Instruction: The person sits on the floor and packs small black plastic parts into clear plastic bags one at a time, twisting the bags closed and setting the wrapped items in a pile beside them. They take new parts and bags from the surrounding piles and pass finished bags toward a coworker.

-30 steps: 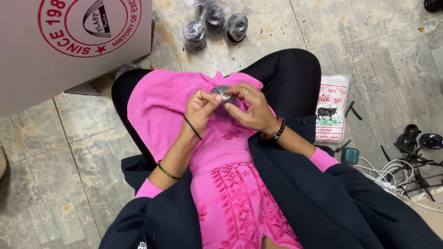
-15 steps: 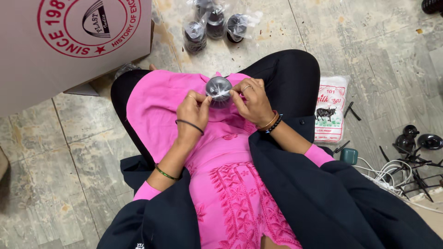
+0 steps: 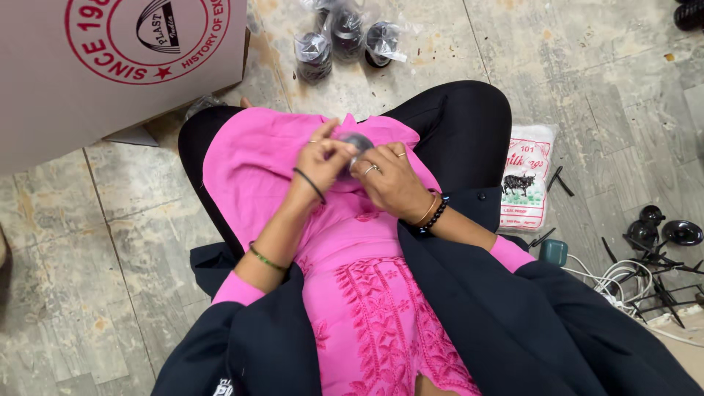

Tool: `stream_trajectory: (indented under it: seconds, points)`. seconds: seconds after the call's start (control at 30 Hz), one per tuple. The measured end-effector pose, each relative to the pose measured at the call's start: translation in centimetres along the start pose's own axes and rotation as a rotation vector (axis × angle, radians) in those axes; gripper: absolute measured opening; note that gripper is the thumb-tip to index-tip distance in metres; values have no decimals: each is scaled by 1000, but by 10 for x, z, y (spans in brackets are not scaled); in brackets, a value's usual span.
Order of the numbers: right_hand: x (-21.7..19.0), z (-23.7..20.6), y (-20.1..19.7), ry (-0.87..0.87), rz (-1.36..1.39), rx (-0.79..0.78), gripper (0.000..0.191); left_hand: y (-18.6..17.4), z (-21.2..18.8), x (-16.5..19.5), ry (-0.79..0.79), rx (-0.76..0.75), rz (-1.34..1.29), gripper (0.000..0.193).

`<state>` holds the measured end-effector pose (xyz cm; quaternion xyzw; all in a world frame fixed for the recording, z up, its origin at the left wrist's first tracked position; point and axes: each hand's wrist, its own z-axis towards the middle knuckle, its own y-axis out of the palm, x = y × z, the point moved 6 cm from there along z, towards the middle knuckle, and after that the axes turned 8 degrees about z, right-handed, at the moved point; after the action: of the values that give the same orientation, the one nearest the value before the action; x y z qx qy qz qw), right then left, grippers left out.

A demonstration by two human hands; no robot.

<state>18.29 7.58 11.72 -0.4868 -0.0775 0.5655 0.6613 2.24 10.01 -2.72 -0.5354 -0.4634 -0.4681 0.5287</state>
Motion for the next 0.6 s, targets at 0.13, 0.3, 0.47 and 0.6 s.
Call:
stream_trajectory:
  seconds: [0.13,0.3,0.47,0.6]
  points:
    - [20,2,-7,102,213,97,11,17,0,1,-66,-189,-183,13]
    - [42,-11,8,392,443,83,10,5,-9,46,107,-215,-89,13]
    - [51,-17,18,519,833,71,16,-6,-28,100,412,77,543,12]
    - [46,-11,11,347,705,27,18,-5,-35,118,423,143,650,11]
